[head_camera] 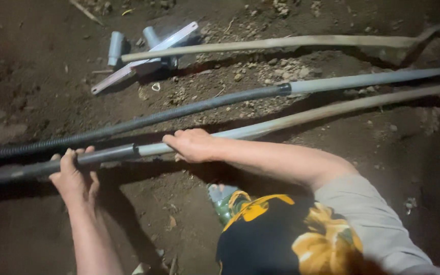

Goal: The person assembles a pipe system by hand, connecting various sections of black corrugated tubing and grey PVC pipes using fittings. They insert connectors into the pipe ends and align the sections to form a continuous line on the ground.

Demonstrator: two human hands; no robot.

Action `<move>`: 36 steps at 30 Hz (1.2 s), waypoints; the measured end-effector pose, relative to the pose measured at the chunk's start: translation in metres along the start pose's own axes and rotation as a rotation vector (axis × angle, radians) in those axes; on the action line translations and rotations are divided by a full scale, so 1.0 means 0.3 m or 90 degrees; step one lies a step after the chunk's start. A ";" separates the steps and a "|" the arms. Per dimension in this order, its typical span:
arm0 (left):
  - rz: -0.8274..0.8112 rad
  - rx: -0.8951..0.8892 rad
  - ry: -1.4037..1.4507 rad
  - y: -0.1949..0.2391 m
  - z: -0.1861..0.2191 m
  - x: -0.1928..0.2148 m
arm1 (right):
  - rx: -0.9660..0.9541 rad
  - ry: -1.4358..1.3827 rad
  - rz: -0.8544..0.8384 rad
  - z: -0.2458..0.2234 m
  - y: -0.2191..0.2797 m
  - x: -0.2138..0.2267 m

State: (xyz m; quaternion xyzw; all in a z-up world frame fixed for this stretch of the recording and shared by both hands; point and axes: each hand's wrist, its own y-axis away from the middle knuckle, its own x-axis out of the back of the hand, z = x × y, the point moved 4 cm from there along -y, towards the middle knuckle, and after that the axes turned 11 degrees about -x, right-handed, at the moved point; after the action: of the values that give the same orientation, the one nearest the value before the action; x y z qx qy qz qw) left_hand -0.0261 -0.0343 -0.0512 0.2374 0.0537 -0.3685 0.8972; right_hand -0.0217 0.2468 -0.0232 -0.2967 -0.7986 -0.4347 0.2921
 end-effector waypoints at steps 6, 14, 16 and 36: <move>-0.009 -0.032 0.029 -0.046 -0.022 0.030 | 0.027 -0.009 0.037 -0.013 0.005 0.013; -0.022 -0.033 0.037 -0.038 0.031 0.005 | 0.061 0.024 0.182 -0.029 0.037 0.074; -0.015 -0.037 0.055 -0.031 0.047 -0.005 | 0.067 0.049 0.255 -0.026 0.030 0.102; 0.029 -0.036 -0.021 -0.052 -0.078 0.036 | 0.076 0.113 0.195 -0.019 0.033 0.113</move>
State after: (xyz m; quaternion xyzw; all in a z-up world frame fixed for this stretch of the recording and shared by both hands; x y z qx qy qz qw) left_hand -0.0270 -0.0399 -0.0807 0.2069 0.0437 -0.3505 0.9124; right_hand -0.0355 0.2538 0.0091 -0.3574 -0.7394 -0.3618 0.4412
